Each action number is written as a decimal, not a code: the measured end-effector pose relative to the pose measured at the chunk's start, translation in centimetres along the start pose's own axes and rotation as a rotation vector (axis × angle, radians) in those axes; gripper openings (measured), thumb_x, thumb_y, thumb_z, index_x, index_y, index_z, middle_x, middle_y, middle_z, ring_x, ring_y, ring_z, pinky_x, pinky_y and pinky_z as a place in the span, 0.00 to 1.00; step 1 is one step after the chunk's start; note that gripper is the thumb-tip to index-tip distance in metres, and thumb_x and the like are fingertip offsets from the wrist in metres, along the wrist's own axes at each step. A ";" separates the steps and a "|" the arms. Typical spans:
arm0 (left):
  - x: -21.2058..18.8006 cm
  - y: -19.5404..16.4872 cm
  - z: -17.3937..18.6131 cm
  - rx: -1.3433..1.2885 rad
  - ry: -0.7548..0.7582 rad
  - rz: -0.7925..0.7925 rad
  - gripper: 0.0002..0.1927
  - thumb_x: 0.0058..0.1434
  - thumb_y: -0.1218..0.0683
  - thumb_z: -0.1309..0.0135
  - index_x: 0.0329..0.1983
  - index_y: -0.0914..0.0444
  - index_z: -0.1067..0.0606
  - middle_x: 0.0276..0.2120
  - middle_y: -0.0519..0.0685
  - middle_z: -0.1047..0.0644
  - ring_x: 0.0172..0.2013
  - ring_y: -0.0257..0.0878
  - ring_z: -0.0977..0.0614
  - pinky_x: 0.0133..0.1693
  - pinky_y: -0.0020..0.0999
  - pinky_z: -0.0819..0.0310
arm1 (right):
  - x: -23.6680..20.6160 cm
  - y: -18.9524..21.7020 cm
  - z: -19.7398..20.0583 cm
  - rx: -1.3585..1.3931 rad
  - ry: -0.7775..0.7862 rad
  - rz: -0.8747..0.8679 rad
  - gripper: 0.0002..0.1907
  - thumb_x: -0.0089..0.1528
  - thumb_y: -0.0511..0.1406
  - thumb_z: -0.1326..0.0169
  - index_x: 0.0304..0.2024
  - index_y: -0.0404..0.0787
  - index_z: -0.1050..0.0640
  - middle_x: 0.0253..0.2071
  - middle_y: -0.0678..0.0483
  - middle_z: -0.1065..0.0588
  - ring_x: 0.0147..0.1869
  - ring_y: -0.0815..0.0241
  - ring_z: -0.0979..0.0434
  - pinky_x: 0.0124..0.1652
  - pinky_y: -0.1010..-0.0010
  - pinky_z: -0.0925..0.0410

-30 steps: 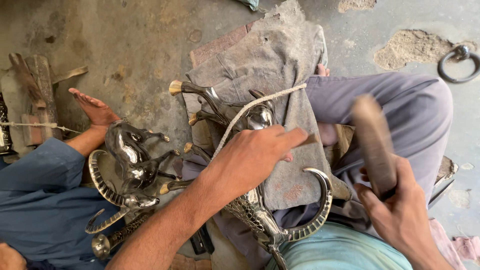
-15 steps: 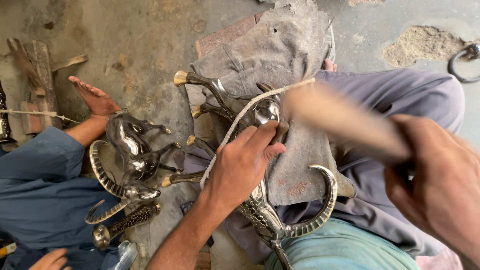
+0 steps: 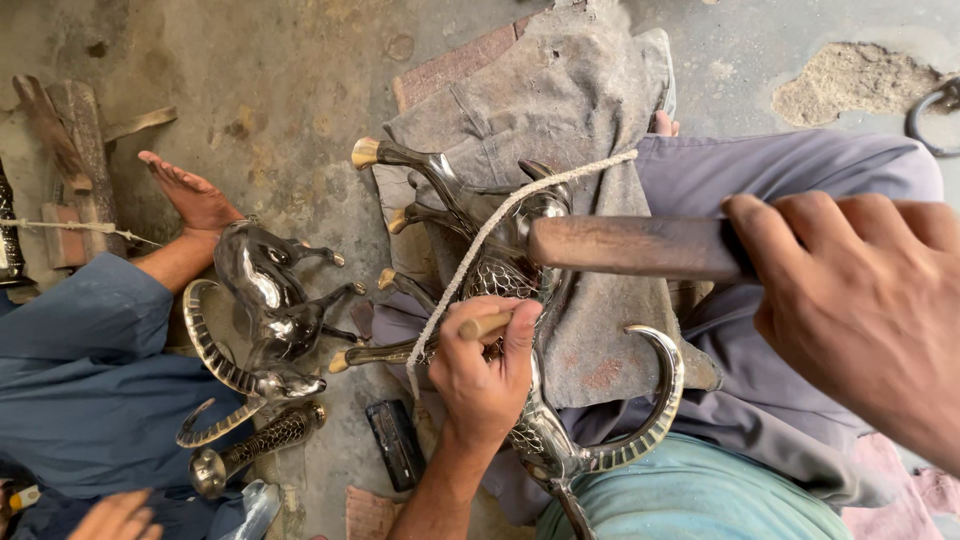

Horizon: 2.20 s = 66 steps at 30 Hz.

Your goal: The person uses a wooden mallet and a small chisel to hammer and shape a silver-colored metal ram sculpture. They repeatedly strike the chisel against the sculpture's body and horns while seated on the floor.

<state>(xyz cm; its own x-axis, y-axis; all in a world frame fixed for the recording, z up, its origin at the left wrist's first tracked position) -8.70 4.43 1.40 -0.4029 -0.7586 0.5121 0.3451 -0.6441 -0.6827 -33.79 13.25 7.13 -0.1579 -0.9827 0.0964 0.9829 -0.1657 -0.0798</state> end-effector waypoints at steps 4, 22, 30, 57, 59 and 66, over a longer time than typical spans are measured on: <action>-0.6 0.2 -0.3 0.021 -0.008 -0.096 0.16 0.69 0.60 0.39 0.49 0.66 0.36 0.40 0.52 0.20 0.39 0.41 0.14 0.39 0.31 0.16 | 1.4 0.0 -0.5 -0.255 0.115 0.045 0.23 0.60 0.40 0.42 0.59 0.52 0.23 0.36 0.61 0.22 0.37 0.64 0.23 0.41 0.68 0.31; -1.2 1.8 -0.4 0.190 0.265 -0.158 0.09 0.65 0.61 0.39 0.46 0.66 0.27 0.37 0.52 0.21 0.34 0.42 0.15 0.34 0.33 0.16 | -1.3 -2.0 2.6 0.408 -0.154 0.075 0.37 0.39 0.26 0.38 0.55 0.38 0.22 0.47 0.46 0.22 0.48 0.50 0.22 0.47 0.62 0.28; 4.3 0.3 0.9 -0.041 0.125 0.037 0.13 0.73 0.50 0.45 0.47 0.63 0.31 0.40 0.51 0.20 0.37 0.38 0.13 0.37 0.30 0.13 | -0.9 -1.7 -2.0 0.364 -0.029 -0.144 0.31 0.47 0.27 0.38 0.56 0.39 0.21 0.41 0.48 0.22 0.42 0.49 0.21 0.44 0.60 0.28; 7.7 -1.3 0.2 0.148 0.558 0.104 0.21 0.65 0.50 0.39 0.60 0.57 0.29 0.39 0.51 0.19 0.38 0.49 0.14 0.36 0.43 0.17 | 1.0 -3.0 -3.2 0.462 -0.103 -0.095 0.28 0.56 0.24 0.40 0.59 0.27 0.29 0.39 0.38 0.25 0.35 0.49 0.22 0.36 0.63 0.27; 7.1 -1.1 0.1 0.118 0.457 0.080 0.22 0.66 0.50 0.42 0.61 0.60 0.30 0.43 0.53 0.19 0.41 0.48 0.14 0.37 0.40 0.16 | 1.7 -2.5 -1.8 0.454 -0.125 -0.036 0.26 0.56 0.24 0.41 0.58 0.27 0.28 0.40 0.38 0.24 0.37 0.50 0.21 0.37 0.63 0.26; 3.9 -1.0 0.5 0.067 0.149 0.118 0.14 0.71 0.48 0.45 0.49 0.63 0.28 0.40 0.49 0.20 0.36 0.39 0.16 0.37 0.35 0.19 | 4.0 0.3 3.7 0.372 -0.162 0.082 0.32 0.49 0.22 0.40 0.59 0.32 0.25 0.45 0.39 0.24 0.44 0.46 0.21 0.45 0.59 0.26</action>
<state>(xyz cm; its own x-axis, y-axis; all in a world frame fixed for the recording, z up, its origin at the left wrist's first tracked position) -10.23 2.02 4.29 -0.4758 -0.8094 0.3443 0.4512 -0.5606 -0.6943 -33.81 9.58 11.13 -0.0896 -0.9609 0.2621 0.9636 -0.0170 0.2670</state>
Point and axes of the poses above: each hand's wrist, its own x-axis towards the middle knuckle, its own z-axis out of the back of the hand, y = z × x, the point moved 2 cm from there along x, towards the middle knuckle
